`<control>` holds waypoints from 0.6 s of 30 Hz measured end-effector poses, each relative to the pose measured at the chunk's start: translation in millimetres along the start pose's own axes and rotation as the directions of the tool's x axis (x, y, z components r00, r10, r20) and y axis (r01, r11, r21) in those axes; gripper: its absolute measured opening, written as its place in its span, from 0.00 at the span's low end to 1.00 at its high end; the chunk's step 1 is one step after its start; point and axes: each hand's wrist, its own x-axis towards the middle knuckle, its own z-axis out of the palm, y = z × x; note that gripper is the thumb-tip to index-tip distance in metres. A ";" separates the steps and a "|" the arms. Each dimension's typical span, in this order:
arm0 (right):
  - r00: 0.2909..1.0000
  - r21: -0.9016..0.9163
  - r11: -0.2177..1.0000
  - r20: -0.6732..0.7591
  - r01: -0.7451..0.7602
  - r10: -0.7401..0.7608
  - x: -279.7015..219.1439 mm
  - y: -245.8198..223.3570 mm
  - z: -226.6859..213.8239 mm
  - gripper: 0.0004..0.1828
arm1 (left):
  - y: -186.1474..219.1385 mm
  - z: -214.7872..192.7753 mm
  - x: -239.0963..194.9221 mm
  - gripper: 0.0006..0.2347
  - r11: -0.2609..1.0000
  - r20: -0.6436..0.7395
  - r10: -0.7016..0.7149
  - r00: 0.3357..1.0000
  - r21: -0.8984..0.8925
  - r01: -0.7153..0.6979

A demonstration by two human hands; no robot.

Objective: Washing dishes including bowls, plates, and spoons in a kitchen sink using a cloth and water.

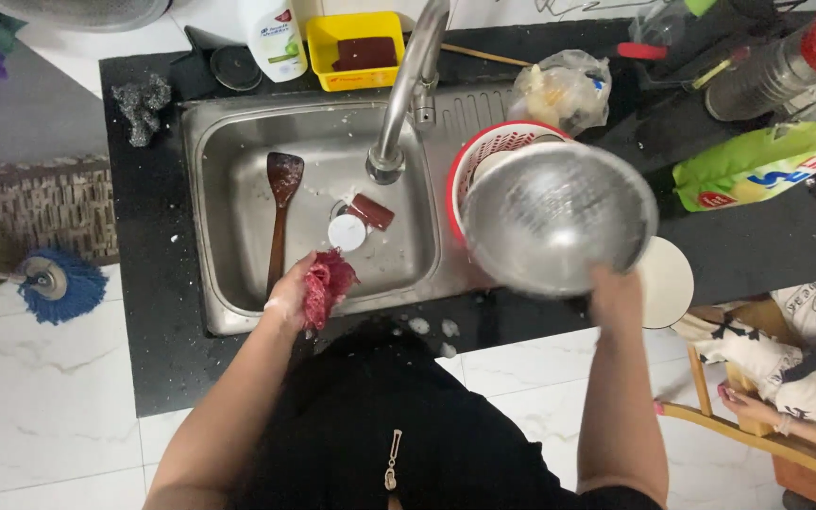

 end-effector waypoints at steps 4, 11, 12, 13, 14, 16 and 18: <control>0.566 -0.348 0.587 -0.171 0.731 -0.806 8.5 -69.1 12.3 0.37 | 4.7 6.3 -9.6 0.24 0.998 -0.029 0.040 0.999 0.052 -0.039; 0.457 -0.693 0.260 0.112 0.672 -0.882 -7.2 -128.6 85.0 0.41 | 15.3 0.9 -33.7 0.26 0.996 -0.037 0.039 0.999 0.084 -0.036; 0.457 -0.694 0.259 0.113 0.672 -0.882 3.6 -118.6 90.6 0.41 | 14.9 -3.9 -34.2 0.26 0.996 -0.036 0.039 0.999 0.083 -0.036; 0.458 -0.728 0.238 0.116 0.643 -0.881 14.4 -108.6 96.3 0.43 | 14.6 -9.0 -34.8 0.26 0.998 -0.041 0.043 0.998 0.055 -0.041; 0.459 -0.760 0.217 0.119 0.612 -0.880 25.1 -98.3 102.2 0.45 | 14.2 -14.3 -35.3 0.26 0.999 -0.046 0.048 0.998 0.026 -0.046; 0.485 -0.779 0.228 0.109 0.584 -0.868 24.4 -90.9 109.6 0.44 | 14.0 -18.9 -40.2 0.26 0.999 -0.048 0.045 0.998 0.010 -0.045; 0.511 -0.797 0.239 0.100 0.555 -0.853 21.3 -86.4 114.8 0.44 | 12.6 -24.3 -40.3 0.26 0.999 -0.053 0.043 0.998 -0.005 -0.043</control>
